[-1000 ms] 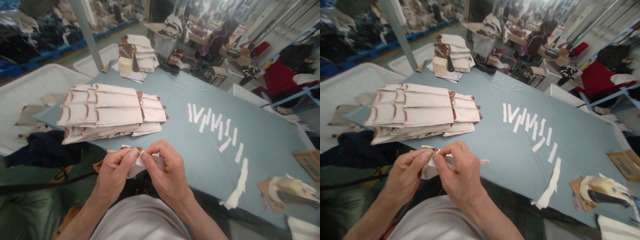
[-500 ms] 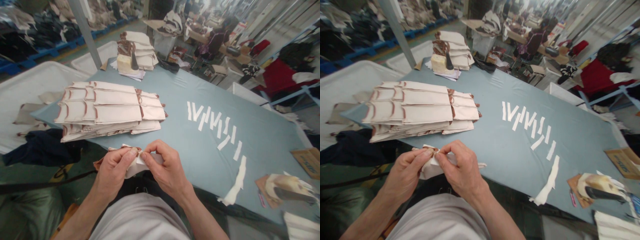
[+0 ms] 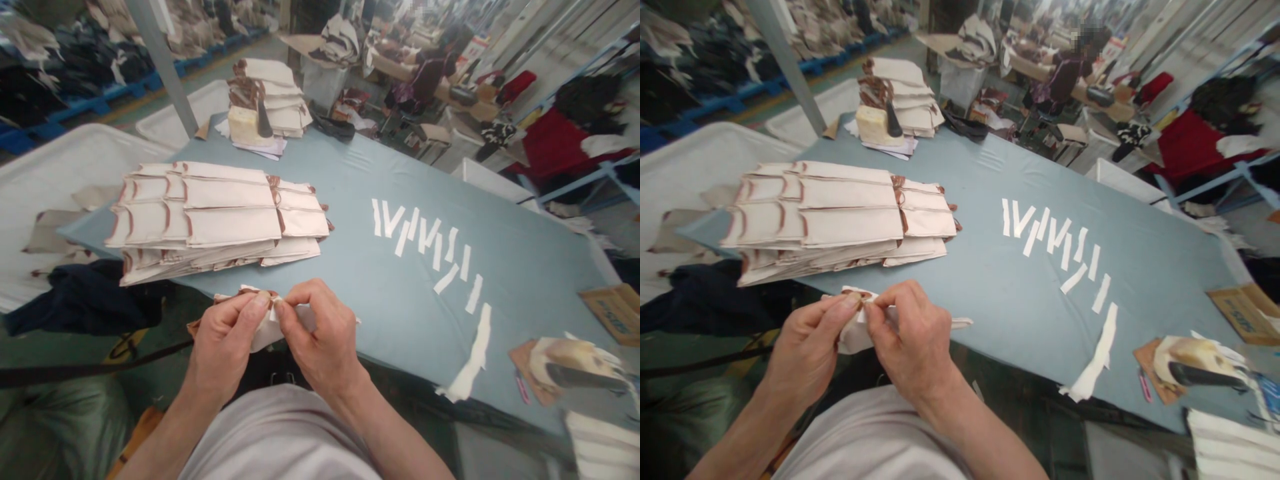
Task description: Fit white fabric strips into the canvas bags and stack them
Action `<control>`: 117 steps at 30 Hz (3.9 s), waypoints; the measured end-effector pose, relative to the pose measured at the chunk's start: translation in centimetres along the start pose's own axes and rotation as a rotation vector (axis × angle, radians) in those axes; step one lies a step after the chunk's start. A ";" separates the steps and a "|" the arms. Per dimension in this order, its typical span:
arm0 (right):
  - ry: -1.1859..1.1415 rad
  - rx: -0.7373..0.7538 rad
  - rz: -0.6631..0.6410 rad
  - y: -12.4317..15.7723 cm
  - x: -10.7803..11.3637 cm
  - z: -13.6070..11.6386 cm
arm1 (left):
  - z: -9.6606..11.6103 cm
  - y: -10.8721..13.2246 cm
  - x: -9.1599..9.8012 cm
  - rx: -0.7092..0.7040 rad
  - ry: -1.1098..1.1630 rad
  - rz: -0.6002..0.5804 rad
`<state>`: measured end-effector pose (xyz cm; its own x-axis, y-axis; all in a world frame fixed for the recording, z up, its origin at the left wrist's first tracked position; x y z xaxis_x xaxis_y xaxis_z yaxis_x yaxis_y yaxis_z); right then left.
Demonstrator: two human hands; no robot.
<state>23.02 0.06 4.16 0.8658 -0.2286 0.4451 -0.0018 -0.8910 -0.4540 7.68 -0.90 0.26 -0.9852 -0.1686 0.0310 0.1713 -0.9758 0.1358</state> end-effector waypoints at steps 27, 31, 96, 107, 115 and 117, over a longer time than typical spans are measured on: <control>-0.091 -0.218 0.068 1.9 -1.5 0.2 | 3.1 1.0 -0.4 -0.238 -0.317 0.060; -0.135 -0.329 0.043 2.2 -1.8 0.8 | 3.0 1.4 -0.5 -0.292 -0.325 0.070; -0.289 0.283 -0.810 -7.9 0.8 1.3 | 8.1 -1.6 1.1 -0.567 -0.495 -0.178; -0.693 -0.475 -1.120 -6.0 -0.9 2.4 | 4.3 -0.9 1.9 -1.073 -0.462 -0.308; -0.530 -0.399 -0.955 -6.2 -0.7 1.5 | 3.9 -0.6 2.3 -0.816 -0.526 -0.202; -0.405 -0.219 -0.879 -6.9 0.2 1.0 | 4.4 -0.6 2.7 -0.662 -0.499 -0.230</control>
<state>23.66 6.55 6.60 0.7090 0.6635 0.2391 0.6661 -0.7414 0.0821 4.92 -0.13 4.60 -0.8501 -0.0271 0.5260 -0.2246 -0.8847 -0.4085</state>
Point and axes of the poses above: each hand's wrist, its own y-axis away from the middle knuckle, its own x-axis out of the back of the hand, z = x × y, the point moved 3 cm from there along -y, towards the middle knuckle, and after that the axes turned 5 degrees about z, right-handed, at the moved point
